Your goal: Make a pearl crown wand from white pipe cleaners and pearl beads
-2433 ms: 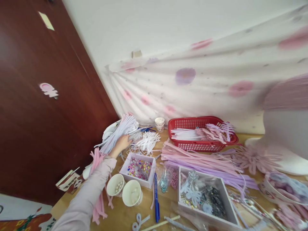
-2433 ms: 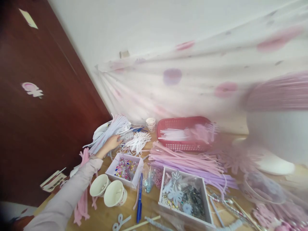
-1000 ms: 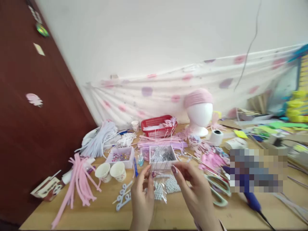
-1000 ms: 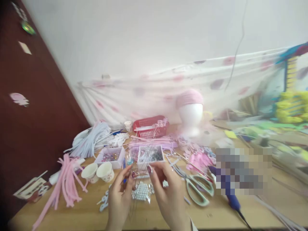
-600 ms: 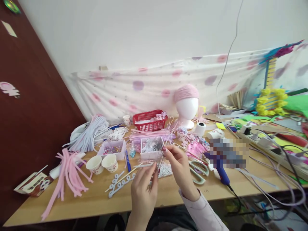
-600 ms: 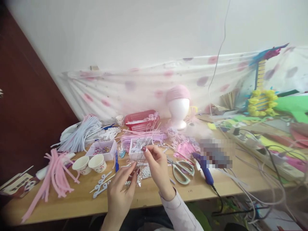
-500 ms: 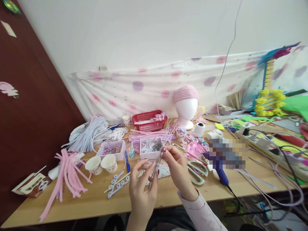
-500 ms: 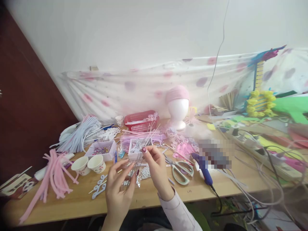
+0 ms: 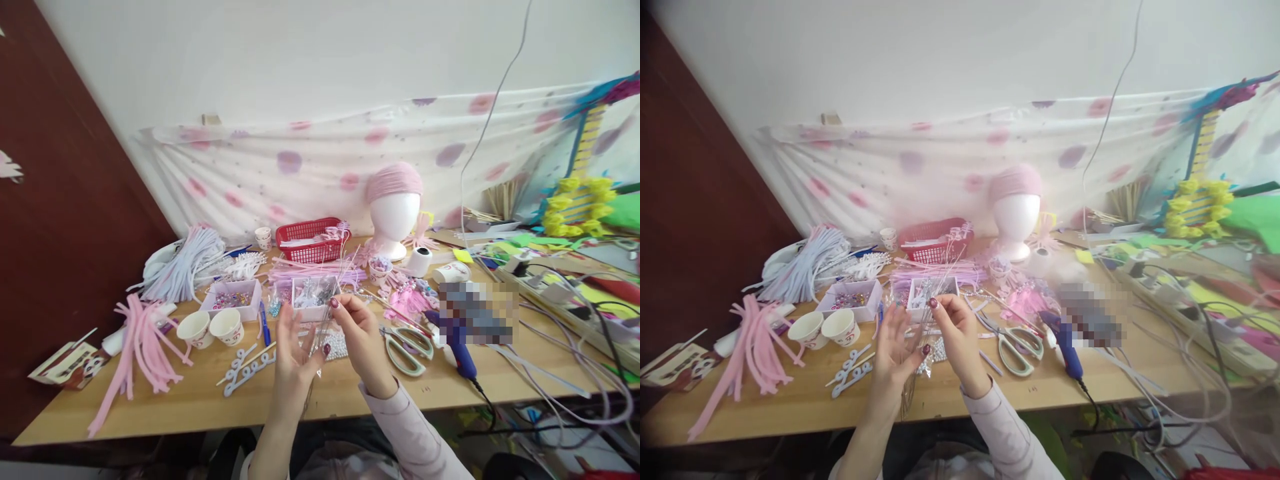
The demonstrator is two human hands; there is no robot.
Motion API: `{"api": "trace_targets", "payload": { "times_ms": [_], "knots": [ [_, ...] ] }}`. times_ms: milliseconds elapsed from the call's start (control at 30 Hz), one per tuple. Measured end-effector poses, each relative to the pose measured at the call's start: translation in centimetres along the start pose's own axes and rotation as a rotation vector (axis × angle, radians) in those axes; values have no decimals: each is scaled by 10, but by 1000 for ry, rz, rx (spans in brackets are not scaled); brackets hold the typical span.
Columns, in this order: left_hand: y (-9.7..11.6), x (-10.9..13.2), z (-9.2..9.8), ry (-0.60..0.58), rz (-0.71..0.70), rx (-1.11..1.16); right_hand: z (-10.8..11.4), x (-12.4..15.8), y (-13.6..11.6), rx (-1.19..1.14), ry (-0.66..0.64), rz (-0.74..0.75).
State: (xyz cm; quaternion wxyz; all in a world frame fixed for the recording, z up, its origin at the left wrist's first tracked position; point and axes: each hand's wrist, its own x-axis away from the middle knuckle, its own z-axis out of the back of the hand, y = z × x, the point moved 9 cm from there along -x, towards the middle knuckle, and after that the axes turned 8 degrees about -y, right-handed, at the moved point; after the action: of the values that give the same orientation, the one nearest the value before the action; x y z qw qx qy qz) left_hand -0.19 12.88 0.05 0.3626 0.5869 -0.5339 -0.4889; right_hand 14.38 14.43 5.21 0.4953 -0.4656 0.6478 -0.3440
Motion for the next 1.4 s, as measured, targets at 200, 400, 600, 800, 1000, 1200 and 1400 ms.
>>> {"api": "trace_targets", "payload": {
  "times_ms": [200, 400, 600, 800, 1000, 1200, 1400],
  "knots": [
    [-31, -8, -28, -265, 346, 196, -1, -16, 11, 38, -40, -66],
    [-30, -32, 1, -54, 280, 211, 2, -37, 19, 33, -89, -54],
    [-20, -40, 9, -70, 258, 204, 7, -52, 33, -33, -87, -104],
    [-18, -41, -4, -341, 277, 222, 14, -64, 44, -32, -55, -151],
    [-16, -50, 12, -247, 259, 139, 55, -40, 9, 534, -96, -128],
    [-16, -50, 25, -118, 303, 58, 136, 31, 16, 1585, -185, -189],
    [-20, -45, 33, -88, 324, 95, 142, 34, 45, 1875, -214, -342]
  ]
}}
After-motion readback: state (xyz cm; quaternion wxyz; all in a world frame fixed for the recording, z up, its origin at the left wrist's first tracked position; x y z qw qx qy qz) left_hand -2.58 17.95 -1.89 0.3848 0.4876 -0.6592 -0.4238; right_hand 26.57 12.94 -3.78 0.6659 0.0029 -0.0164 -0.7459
